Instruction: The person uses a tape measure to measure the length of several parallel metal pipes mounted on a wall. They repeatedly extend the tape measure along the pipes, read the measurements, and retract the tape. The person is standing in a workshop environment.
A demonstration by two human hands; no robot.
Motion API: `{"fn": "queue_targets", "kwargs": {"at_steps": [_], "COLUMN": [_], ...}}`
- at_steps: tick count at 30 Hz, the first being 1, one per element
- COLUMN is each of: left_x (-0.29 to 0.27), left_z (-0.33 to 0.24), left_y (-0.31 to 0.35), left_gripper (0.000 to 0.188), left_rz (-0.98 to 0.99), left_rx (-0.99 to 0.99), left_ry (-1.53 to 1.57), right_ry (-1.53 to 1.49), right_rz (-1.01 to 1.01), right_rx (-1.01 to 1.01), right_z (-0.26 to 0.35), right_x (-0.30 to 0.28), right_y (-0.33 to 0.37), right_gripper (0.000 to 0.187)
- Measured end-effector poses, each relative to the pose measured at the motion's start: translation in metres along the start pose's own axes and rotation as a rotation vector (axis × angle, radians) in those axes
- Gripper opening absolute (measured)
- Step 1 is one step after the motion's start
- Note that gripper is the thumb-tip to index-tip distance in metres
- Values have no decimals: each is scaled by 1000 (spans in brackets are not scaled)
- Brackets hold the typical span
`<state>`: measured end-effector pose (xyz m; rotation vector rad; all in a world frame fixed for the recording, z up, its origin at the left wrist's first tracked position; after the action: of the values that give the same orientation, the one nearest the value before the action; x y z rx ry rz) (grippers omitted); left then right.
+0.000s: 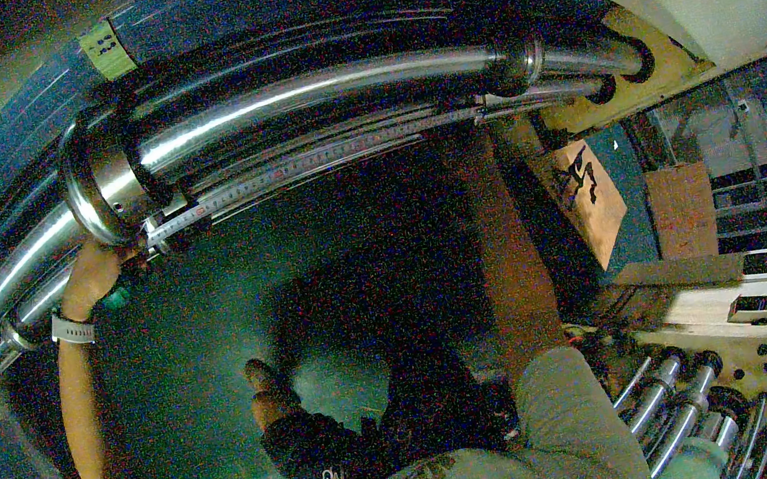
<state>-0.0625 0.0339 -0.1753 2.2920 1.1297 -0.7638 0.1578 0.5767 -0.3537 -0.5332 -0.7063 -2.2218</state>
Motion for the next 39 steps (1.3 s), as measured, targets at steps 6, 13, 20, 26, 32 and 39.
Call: {"fn": "queue_targets", "kwargs": {"at_steps": [6,13,20,26,32,39], "left_x": [-2,5,-5,2,-13,-4], "left_z": [0,2,2,8,4,9], "left_y": [1,-4,0,-3,3,0], "left_gripper": [16,13,13,16,25,26], "left_rz": [-3,23,-30,-16,-117,75], "left_rx": [159,140,94,85,156,136], "left_ry": [-157,50,-47,-5,-123,-177], "right_ry": [-130,-119,415,511,532,538], "right_rz": [114,256,-391,-415,-292,-234], "right_rx": [141,289,-587,-683,-674,-644], "right_z": [-14,-13,59,74,70,66], "right_x": [11,-4,6,50,66,63], "right_y": [-4,-5,50,68,62,68], "right_gripper": [43,41,33,35,36,38]}}
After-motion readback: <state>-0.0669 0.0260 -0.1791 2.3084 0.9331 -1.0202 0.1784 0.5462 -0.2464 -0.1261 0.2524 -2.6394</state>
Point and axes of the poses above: each hand's wrist, its own y-axis away from the middle knuckle, its own x-axis out of the palm, z = x × y, the point moved 8 cm from there along -y, towards the middle knuckle, and after that the axes turned 10 degrees about -z, right-handed, at the moved point
